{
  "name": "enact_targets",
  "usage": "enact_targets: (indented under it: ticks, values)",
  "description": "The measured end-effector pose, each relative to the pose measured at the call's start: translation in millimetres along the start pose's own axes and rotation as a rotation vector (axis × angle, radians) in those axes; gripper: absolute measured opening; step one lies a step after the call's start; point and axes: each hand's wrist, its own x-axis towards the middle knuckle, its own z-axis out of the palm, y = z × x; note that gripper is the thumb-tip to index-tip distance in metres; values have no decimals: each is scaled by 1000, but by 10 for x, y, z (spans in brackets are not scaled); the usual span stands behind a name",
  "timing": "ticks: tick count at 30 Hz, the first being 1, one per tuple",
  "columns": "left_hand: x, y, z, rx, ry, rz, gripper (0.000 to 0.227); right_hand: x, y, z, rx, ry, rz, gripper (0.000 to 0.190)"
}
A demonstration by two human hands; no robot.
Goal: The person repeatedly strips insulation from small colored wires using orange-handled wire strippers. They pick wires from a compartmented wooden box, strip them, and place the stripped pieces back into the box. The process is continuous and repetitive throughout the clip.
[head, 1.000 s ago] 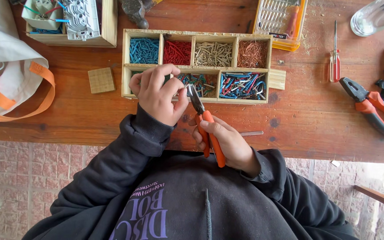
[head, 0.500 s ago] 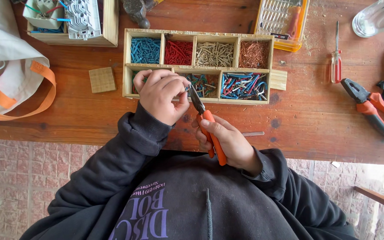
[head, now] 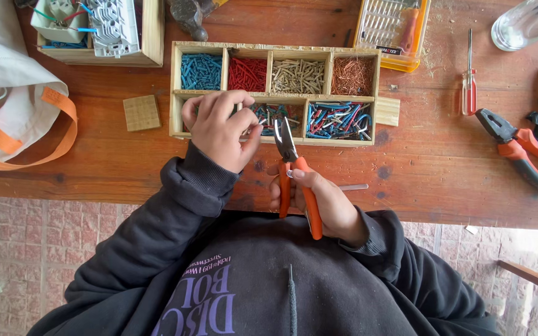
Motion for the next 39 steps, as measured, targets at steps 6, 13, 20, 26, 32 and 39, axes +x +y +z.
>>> enact_targets:
  ticks: [6,13,20,26,32,39]
  values:
    - [131,23,-138,-42,-58,3,21,-57,30,-102,-77,-79,-109,63]
    - [397,281,151,-85,-88,77,10,-247,-264,-175,-213,-172,-293,65]
    - [689,666,512,-135,-171,184,18,-437,-406,-365,-220,-271,-364,74]
    - [749,732,605,-110,-176,184,10,-467,-478,-490,-203,-273,-361,78]
    - [745,719,569,-106,-193,174,13,-434,-454,-478,-172,-268,-327,79]
    - [748,736,666,-98,-151,196,13,-468,-429,-415,-168,-195,-332,82]
